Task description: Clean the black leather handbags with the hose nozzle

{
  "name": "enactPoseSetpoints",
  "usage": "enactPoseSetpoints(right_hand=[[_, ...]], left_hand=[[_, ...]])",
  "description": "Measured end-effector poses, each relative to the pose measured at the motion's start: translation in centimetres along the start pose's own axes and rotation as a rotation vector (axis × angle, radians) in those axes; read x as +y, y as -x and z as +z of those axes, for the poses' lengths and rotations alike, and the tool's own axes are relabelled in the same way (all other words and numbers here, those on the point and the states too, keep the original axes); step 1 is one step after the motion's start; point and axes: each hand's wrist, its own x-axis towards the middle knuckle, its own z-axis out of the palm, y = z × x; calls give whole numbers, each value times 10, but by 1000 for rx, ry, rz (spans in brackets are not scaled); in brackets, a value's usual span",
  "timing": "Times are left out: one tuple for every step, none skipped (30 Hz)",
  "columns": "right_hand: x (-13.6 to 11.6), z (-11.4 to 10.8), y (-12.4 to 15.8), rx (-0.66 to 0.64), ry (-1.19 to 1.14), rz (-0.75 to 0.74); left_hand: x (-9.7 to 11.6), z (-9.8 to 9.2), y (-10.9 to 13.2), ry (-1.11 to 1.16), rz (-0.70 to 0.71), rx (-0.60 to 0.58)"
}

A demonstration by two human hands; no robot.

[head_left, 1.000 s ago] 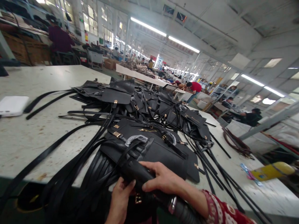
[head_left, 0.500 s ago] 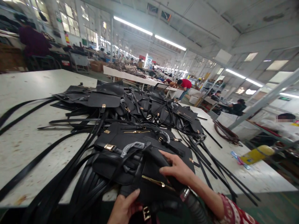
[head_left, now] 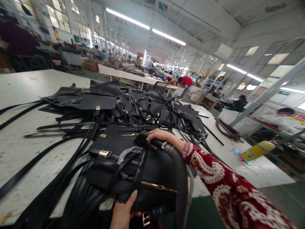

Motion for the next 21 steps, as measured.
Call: enactPoseSetpoints(right_hand=[[-1,1,-5,13,1,-4],[-3,1,-7,26,4,-14],[-4,1,-6,38,10,-27],[-5,0,-3,48,18,-43],[-5,-2,3,56,29,-58],[-5,-5,11,60,42,-71],[-5,-9,20,57,55,-80],[-3,-12,29,45,69,-81],[-2,-14,38,26,83,-73],[0,-16,45,0,97,-60],[3,-16,49,-27,108,-43],[6,-15,50,-49,117,-25],[8,-12,48,-61,121,-12],[9,-8,44,-61,122,-5],[10,-4,37,-51,120,-6],[10,2,29,-31,116,-14],[8,6,21,-2,112,-27],[7,10,13,33,107,-47],[5,13,6,74,102,-70],[3,13,3,114,94,-97],[2,11,3,151,81,-125]], left_hand=[[0,0,0,1,-3,-1],[0,-1,0,4,-10,-4],[1,-2,0,7,-21,-10],[1,-3,0,10,-29,-12],[2,-3,1,11,-33,-11],[2,-3,1,11,-35,-11],[1,-4,2,12,-33,-12],[1,-4,2,12,-28,-13],[0,-3,1,12,-18,-9],[-2,-3,1,12,-8,-1],[-4,-3,0,11,1,7],[-6,-4,-2,8,9,13],[-8,-4,-3,3,11,17],[-9,-5,-4,-1,8,14],[-10,-5,-6,-1,3,9],[-10,-6,-6,6,2,-3],[-9,-7,-6,22,5,-24],[-8,-7,-6,47,7,-47],[-5,-7,-5,78,3,-71],[-3,-7,-3,109,-11,-96],[0,-6,-2,134,-31,-127]])
